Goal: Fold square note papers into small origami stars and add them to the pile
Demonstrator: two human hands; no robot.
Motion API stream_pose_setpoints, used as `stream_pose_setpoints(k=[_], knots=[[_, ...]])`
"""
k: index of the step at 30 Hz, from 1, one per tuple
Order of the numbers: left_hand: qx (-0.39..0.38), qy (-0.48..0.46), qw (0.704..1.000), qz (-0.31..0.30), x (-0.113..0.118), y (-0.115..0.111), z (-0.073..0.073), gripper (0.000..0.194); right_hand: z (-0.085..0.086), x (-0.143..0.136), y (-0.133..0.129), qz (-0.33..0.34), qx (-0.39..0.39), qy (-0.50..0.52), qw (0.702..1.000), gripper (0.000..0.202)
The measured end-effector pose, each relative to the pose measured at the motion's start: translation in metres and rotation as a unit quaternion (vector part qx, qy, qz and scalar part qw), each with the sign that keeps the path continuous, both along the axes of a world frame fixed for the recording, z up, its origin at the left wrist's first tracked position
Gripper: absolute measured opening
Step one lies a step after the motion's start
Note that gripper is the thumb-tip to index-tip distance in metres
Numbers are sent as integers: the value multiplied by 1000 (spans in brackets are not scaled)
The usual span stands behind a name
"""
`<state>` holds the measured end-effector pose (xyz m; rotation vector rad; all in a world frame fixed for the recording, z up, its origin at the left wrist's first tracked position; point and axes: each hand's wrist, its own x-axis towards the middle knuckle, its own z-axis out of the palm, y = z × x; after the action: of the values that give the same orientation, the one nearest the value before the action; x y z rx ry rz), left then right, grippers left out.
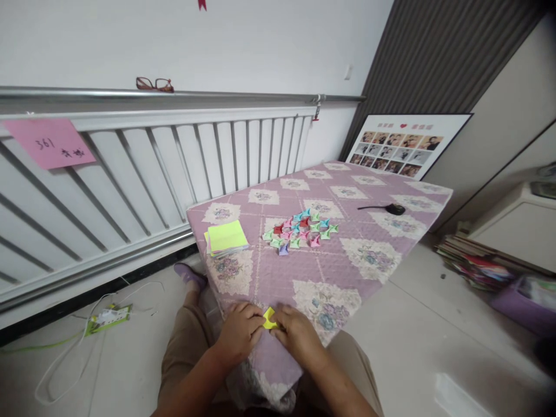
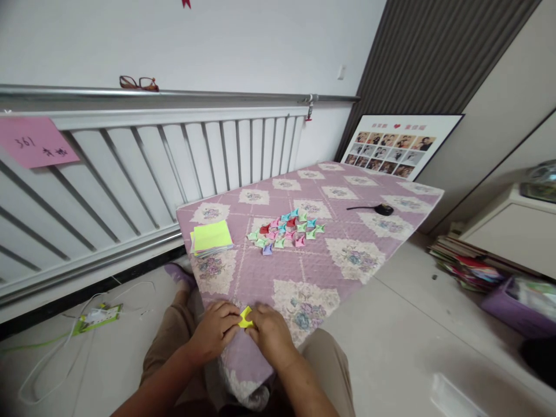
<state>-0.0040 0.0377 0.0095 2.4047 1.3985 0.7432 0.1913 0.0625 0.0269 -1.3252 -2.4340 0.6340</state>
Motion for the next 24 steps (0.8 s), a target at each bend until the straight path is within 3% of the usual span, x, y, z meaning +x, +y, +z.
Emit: stream_pose_setpoints(k=[9, 18, 24], knots=[[-4, -7, 1000, 30, 4, -2, 2, 22, 5, -2, -3, -5, 47, -8, 999, 9], [-17, 13, 998, 66, 13, 5, 16, 20, 6, -12, -10, -21, 241, -122, 963, 13], [-16, -96, 989, 108, 19, 12, 22, 19, 20, -14, 0, -20, 264, -142, 954, 16]])
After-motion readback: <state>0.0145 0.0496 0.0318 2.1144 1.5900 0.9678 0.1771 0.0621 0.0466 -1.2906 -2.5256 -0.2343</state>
